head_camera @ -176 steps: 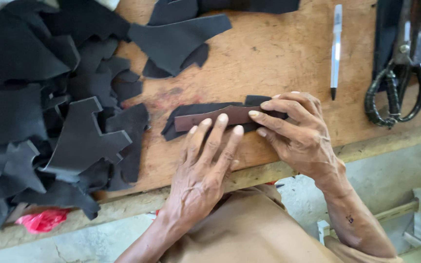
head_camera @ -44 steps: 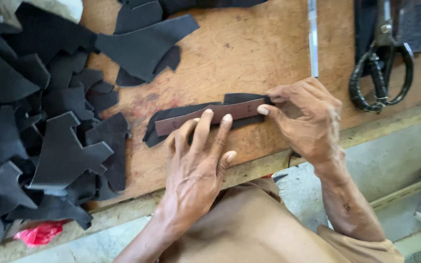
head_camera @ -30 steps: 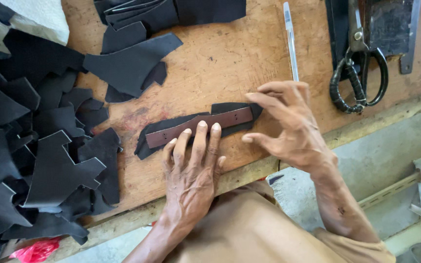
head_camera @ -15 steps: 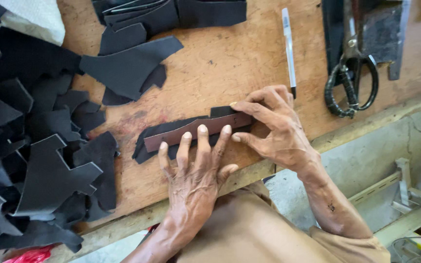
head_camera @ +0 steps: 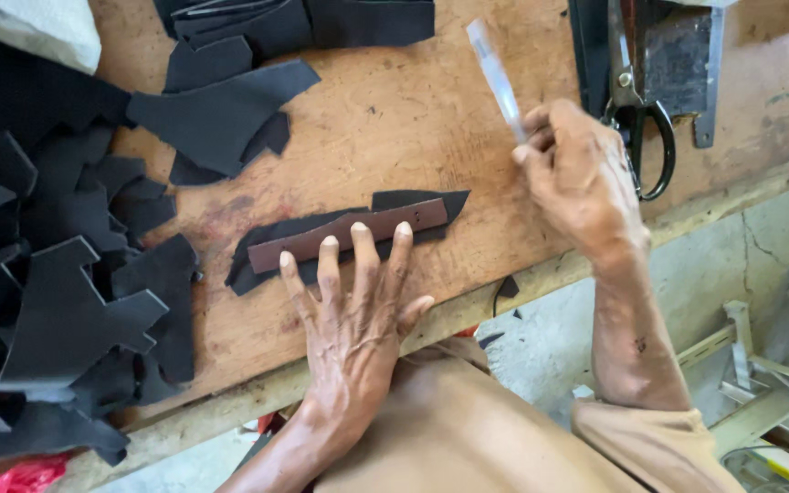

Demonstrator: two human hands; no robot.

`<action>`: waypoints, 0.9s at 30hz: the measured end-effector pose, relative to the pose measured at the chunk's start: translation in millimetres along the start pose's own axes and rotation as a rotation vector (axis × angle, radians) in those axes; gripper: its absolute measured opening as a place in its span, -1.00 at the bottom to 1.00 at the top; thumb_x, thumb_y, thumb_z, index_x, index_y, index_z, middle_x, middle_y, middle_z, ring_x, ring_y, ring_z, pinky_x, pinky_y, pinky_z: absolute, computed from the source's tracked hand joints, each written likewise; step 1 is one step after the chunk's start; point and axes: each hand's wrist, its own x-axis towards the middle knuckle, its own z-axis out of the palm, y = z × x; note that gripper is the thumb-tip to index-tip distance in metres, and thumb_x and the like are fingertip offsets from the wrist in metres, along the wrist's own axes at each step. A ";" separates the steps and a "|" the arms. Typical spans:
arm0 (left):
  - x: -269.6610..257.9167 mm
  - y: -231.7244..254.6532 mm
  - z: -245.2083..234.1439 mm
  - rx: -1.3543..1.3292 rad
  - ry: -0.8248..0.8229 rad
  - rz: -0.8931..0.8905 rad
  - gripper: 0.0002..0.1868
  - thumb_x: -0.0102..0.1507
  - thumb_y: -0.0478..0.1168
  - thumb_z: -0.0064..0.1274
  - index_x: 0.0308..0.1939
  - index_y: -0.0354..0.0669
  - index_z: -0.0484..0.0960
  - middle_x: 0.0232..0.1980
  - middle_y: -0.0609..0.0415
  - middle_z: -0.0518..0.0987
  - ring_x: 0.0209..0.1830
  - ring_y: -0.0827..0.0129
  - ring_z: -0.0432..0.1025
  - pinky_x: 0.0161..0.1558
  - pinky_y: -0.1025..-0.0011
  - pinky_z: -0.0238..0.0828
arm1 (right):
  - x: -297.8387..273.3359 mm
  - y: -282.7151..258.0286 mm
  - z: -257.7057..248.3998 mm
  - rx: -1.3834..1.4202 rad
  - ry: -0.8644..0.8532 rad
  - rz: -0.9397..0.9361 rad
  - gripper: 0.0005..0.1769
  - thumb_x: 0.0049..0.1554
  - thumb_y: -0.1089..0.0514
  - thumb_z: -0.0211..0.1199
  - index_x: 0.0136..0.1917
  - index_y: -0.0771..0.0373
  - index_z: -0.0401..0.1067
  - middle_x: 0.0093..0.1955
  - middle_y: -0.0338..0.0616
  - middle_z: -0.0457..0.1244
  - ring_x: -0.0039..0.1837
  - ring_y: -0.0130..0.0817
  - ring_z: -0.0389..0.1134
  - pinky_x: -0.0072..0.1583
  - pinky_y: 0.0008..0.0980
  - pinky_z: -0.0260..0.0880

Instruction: The person uses shears to trim black leather pieces and a brown leather template on a wooden workbench. They align the template, mark the leather with a pen, and cut along the marked lines, stacking finished pieces on the table.

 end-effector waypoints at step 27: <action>0.8 -0.1 -9.6 0.017 -0.039 0.038 -0.20 0.37 0.20 -0.08 0.58 -0.10 0.15 0.54 0.02 0.07 0.42 -0.23 0.05 0.48 -0.23 -0.07 | -35.1 -73.4 38.8 0.221 0.030 -0.114 -0.84 0.18 0.25 0.41 0.00 0.33 0.49 -0.05 -0.08 0.42 0.00 -0.28 0.48 0.03 -0.38 0.46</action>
